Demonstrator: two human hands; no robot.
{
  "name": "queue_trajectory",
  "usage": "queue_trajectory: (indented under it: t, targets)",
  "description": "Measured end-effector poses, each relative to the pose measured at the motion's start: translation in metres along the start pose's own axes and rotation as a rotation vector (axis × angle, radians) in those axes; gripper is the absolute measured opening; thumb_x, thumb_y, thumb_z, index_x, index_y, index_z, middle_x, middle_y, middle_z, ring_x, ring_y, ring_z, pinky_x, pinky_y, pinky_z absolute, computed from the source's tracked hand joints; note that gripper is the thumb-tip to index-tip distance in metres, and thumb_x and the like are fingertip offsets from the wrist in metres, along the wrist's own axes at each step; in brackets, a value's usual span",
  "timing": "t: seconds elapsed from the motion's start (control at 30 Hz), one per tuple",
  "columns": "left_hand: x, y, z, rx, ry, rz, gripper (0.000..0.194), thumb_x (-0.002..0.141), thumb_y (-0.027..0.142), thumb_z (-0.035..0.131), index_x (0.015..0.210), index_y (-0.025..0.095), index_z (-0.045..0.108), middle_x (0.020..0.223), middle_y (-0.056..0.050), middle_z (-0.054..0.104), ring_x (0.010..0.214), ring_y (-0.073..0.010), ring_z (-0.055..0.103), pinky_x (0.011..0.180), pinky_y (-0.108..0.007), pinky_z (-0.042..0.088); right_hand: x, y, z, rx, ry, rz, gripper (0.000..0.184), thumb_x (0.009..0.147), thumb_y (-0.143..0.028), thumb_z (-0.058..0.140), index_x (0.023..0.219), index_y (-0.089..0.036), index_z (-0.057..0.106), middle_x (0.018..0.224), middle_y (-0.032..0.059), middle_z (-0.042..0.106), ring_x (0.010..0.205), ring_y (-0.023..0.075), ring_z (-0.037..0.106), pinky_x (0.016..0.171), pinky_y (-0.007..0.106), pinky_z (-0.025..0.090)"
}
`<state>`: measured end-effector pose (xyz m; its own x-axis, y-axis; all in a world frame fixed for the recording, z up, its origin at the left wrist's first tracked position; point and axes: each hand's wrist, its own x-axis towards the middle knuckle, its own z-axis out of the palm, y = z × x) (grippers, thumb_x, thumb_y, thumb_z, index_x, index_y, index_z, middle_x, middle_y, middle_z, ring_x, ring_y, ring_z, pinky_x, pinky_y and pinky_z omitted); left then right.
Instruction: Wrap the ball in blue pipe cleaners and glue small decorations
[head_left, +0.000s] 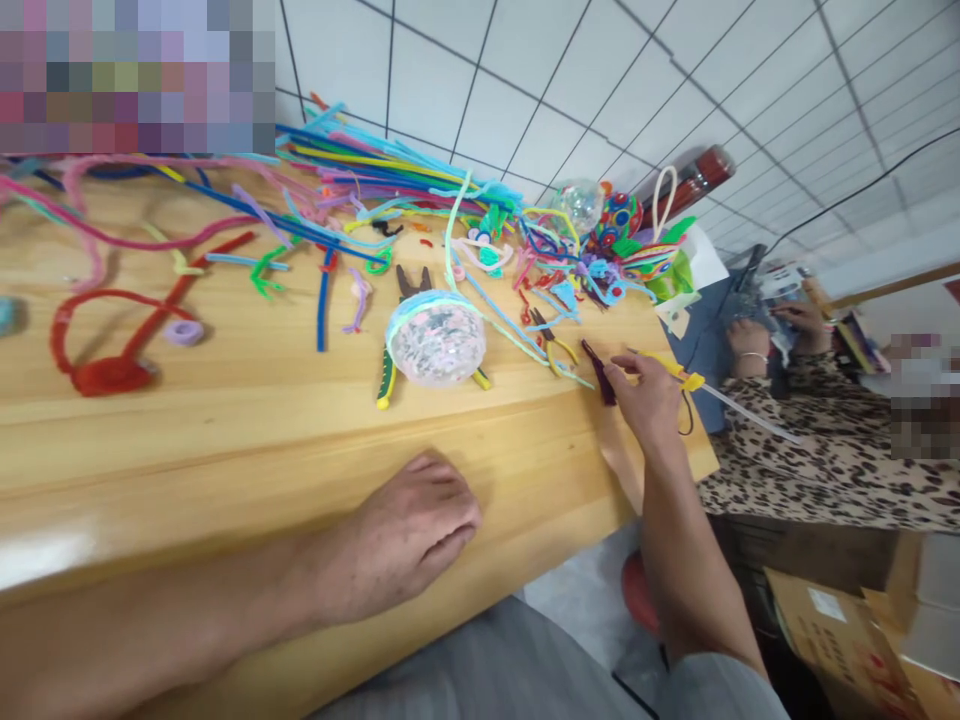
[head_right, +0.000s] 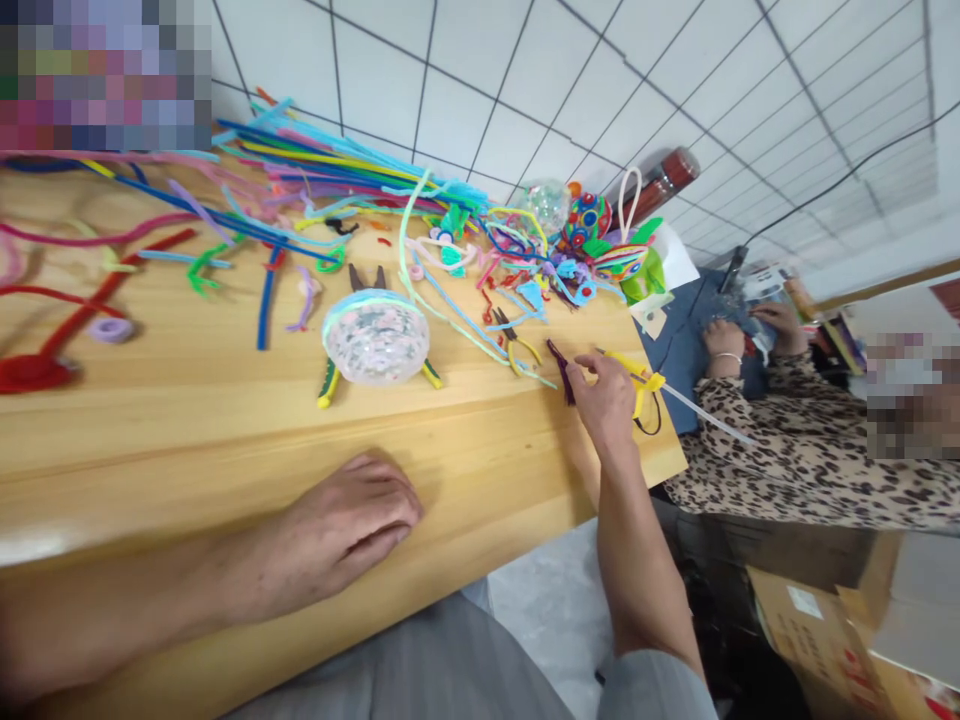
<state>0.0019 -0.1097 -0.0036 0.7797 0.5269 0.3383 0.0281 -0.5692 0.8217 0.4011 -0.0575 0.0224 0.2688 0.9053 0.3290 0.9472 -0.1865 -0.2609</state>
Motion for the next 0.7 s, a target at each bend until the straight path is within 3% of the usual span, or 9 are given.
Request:
queue_trajectory:
  t: [0.27, 0.47, 0.6, 0.7]
  targets:
    - [0.008, 0.004, -0.012, -0.067, -0.121, -0.132, 0.013, 0.1, 0.014, 0.055, 0.093, 0.021, 0.063, 0.088, 0.0, 0.07, 0.09, -0.0162, 0.062, 0.092, -0.032, 0.041, 0.011, -0.018, -0.011, 0.188, 0.038, 0.04, 0.034, 0.086, -0.05, 0.066, 0.097, -0.021, 0.079, 0.096, 0.0085, 0.078, 0.082, 0.0252, 0.07, 0.083, 0.041, 0.056]
    - [0.017, 0.011, -0.022, -0.05, -0.24, -0.167, 0.011, 0.091, 0.01, 0.065, 0.088, 0.02, 0.064, 0.088, 0.0, 0.07, 0.095, -0.0173, 0.062, 0.092, -0.033, 0.039, 0.076, -0.017, -0.016, 0.134, 0.089, 0.066, 0.027, 0.088, -0.04, 0.064, 0.098, -0.021, 0.08, 0.09, 0.0067, 0.078, 0.081, 0.0244, 0.071, 0.08, 0.037, 0.055]
    - [0.022, 0.008, -0.016, 0.012, -0.25, -0.156, 0.012, 0.094, 0.014, 0.063, 0.084, 0.02, 0.063, 0.083, 0.0, 0.068, 0.092, -0.0177, 0.061, 0.089, -0.033, 0.037, 0.124, -0.019, -0.004, -0.043, 0.012, 0.062, 0.031, 0.089, -0.03, 0.058, 0.107, -0.018, 0.08, 0.1, 0.009, 0.08, 0.091, 0.026, 0.072, 0.083, 0.035, 0.055]
    - [0.02, 0.004, -0.009, 0.025, -0.22, -0.133, 0.015, 0.097, 0.015, 0.059, 0.082, 0.02, 0.061, 0.079, 0.001, 0.067, 0.087, -0.0167, 0.058, 0.088, -0.035, 0.035, 0.146, -0.022, 0.011, -0.11, -0.066, 0.029, 0.029, 0.087, -0.026, 0.058, 0.102, -0.02, 0.082, 0.1, 0.0077, 0.08, 0.093, 0.0267, 0.072, 0.083, 0.034, 0.054]
